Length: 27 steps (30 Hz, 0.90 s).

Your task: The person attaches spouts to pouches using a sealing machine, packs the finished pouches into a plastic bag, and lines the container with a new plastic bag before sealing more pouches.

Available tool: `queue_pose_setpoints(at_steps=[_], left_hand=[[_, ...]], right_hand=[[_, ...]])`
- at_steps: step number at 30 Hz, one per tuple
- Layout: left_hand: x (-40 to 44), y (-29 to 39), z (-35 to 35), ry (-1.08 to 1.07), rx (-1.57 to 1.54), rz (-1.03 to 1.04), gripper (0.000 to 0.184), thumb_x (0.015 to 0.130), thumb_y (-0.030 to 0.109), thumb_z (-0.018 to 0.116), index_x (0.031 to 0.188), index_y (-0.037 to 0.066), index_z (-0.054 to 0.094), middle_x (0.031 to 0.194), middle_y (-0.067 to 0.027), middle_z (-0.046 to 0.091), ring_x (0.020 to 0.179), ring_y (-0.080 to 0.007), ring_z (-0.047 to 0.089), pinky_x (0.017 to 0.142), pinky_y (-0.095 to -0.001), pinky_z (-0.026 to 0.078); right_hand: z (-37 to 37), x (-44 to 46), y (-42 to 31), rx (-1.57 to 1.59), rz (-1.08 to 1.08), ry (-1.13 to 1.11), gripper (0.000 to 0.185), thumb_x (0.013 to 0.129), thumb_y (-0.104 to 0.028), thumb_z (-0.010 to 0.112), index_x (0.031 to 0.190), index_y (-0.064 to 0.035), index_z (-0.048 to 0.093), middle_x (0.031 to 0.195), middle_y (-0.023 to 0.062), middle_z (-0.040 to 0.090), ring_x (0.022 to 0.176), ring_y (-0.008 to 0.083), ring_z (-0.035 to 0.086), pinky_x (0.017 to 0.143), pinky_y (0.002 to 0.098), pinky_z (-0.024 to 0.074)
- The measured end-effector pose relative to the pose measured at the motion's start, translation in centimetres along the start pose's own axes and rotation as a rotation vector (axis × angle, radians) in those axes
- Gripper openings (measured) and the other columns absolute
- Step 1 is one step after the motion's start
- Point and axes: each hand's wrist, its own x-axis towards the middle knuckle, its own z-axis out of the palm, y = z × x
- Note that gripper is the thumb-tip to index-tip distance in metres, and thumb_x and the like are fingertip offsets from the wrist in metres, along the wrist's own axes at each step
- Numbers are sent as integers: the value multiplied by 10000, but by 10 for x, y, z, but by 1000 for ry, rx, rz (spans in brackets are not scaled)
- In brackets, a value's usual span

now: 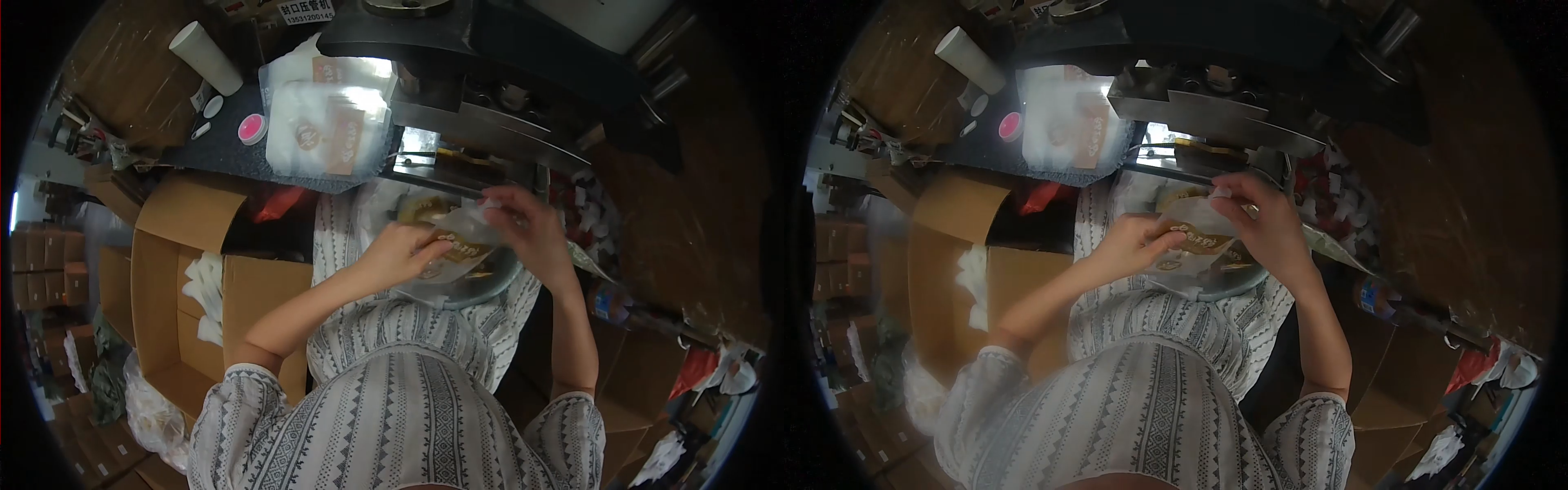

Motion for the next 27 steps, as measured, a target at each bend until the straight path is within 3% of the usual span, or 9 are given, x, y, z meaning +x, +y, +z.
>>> queue_pose_setpoints(at_steps=[3,5,7,14,17,21,22,24,27], left_hand=[[10,8,3,-20,143,11,234,889,223,623,908,-6,667,721,-123,659,617,-177,631,574,-299,469],[12,3,7,22,-235,-45,264,889,253,631,904,-8,667,728,-84,675,621,-137,621,567,-282,468],[22,2,0,-36,-358,-186,280,888,261,636,902,-17,663,717,-68,668,610,-124,609,566,-270,467],[60,1,-10,8,-685,-461,273,870,252,671,936,-12,652,780,-47,643,655,-98,590,608,-221,472],[54,-9,-6,-20,-785,-471,295,892,255,644,1008,-16,642,837,-39,646,697,-96,599,627,-210,481],[29,-36,-66,631,339,159,480,836,281,671,1228,34,546,1126,-196,592,1072,-320,571,901,-395,449],[20,-48,-71,628,343,159,480,836,281,671,1228,34,546,1126,-196,592,1072,-320,571,901,-395,449],[1,-66,-67,538,1148,130,500,826,232,663,1265,51,507,1234,-213,522,1142,-365,504,966,-438,405],[-17,-59,-74,534,933,40,313,817,179,654,1095,46,594,1040,-157,603,982,-334,574,843,-392,442]], right_hand=[[-3,-3,5,-22,37,64,275,853,-148,667,1085,-11,609,981,126,676,936,208,665,765,301,512],[-3,-5,7,-39,58,95,284,854,-150,666,1091,-6,605,981,136,675,952,222,662,770,306,511],[-3,-8,11,-185,-30,284,315,848,-146,668,1115,1,589,979,140,680,955,234,659,769,321,513],[-33,-26,3,-456,-13,245,269,854,-110,630,1120,-73,620,1002,112,680,908,252,665,761,334,511],[-49,-22,23,-909,297,305,218,843,-161,617,1049,-96,649,963,132,674,875,315,655,706,363,510],[-71,-14,64,-830,275,121,198,806,-184,625,965,-69,656,898,151,666,843,335,642,679,370,501],[-72,-14,65,-696,288,91,199,791,-169,640,948,-47,650,869,152,668,824,317,651,675,363,499],[-73,-18,62,-613,269,136,196,776,-149,659,943,-47,643,848,162,660,785,320,644,667,365,497],[-69,-21,40,-357,211,241,193,760,-107,688,932,-36,633,819,162,653,734,303,637,653,349,493]])
